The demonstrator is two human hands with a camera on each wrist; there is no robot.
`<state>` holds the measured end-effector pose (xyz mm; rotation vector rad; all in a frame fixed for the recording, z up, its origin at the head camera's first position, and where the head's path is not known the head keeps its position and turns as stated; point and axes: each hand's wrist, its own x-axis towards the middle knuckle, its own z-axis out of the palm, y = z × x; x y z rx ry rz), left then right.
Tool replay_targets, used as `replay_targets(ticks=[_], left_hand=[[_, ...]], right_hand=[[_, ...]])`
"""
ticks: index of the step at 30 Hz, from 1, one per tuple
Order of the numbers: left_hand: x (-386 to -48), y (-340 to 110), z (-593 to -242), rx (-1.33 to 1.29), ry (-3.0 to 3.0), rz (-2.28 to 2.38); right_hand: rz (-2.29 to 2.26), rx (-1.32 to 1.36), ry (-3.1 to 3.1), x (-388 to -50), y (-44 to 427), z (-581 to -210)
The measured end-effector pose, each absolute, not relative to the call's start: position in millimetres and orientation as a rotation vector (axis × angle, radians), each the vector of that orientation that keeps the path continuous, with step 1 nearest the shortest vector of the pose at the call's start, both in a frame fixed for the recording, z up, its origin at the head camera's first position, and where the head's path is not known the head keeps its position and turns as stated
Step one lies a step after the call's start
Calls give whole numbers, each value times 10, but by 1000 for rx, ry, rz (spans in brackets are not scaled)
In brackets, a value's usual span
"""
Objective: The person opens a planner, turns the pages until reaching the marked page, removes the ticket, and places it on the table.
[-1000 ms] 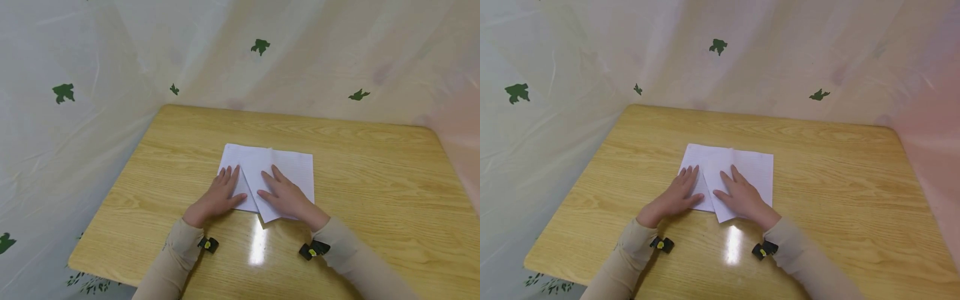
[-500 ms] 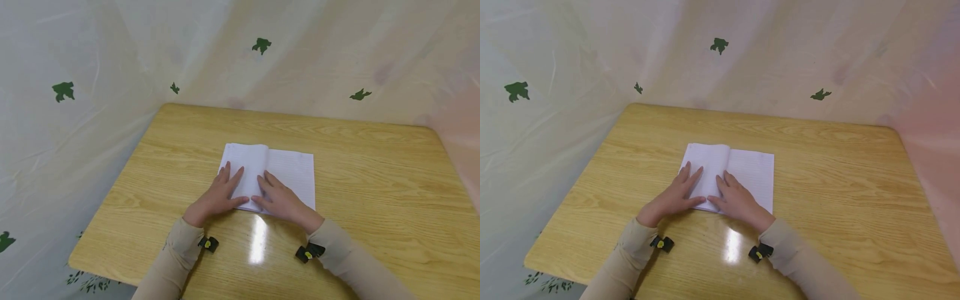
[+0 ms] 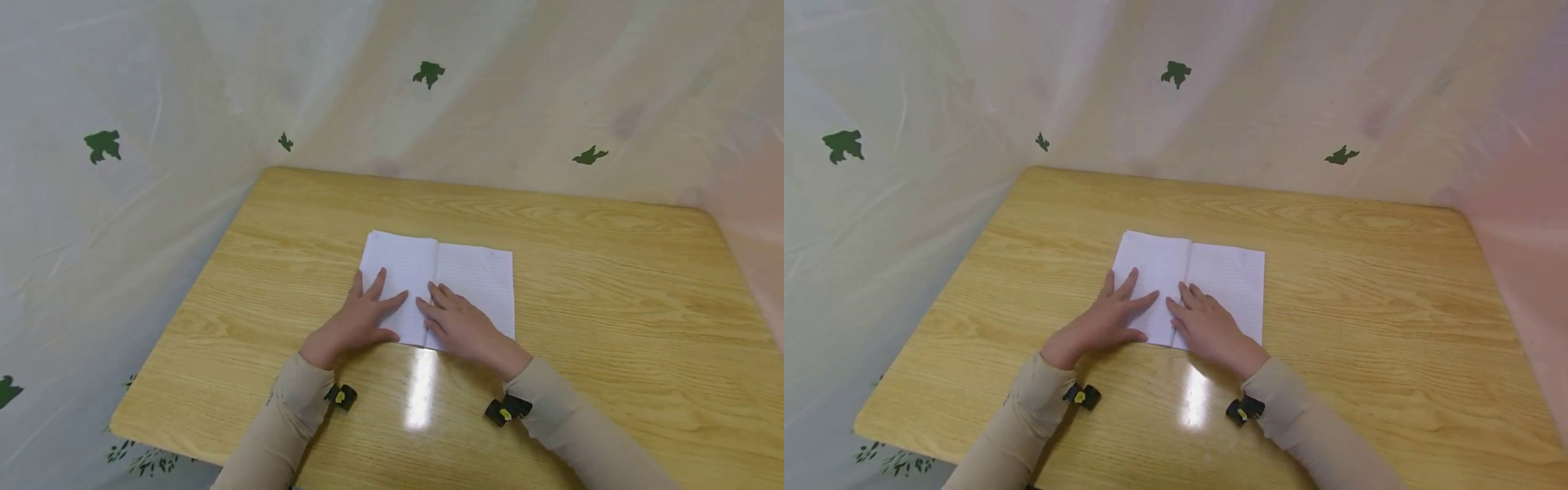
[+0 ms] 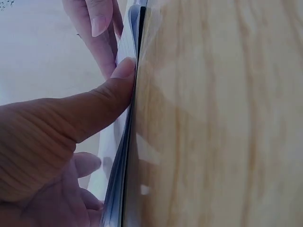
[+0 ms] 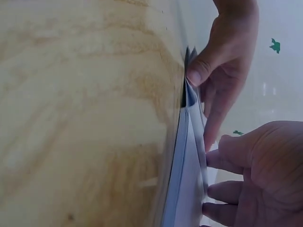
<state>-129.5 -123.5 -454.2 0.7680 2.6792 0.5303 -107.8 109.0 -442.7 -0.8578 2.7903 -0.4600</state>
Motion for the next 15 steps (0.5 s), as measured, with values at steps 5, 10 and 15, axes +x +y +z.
replay_targets(ticks=[5, 10, 15], left_hand=[[-1291, -1239, -4549, 776, 2688, 465], [-1297, -1253, -4570, 798, 2687, 484], [-1311, -1265, -4569, 814, 2649, 531]], right_hand=[[-542, -811, 2795, -1128, 1175, -4390], [-515, -650, 2820, -1234, 1289, -4379], [-499, -551, 2856, -1384, 1450, -4408]])
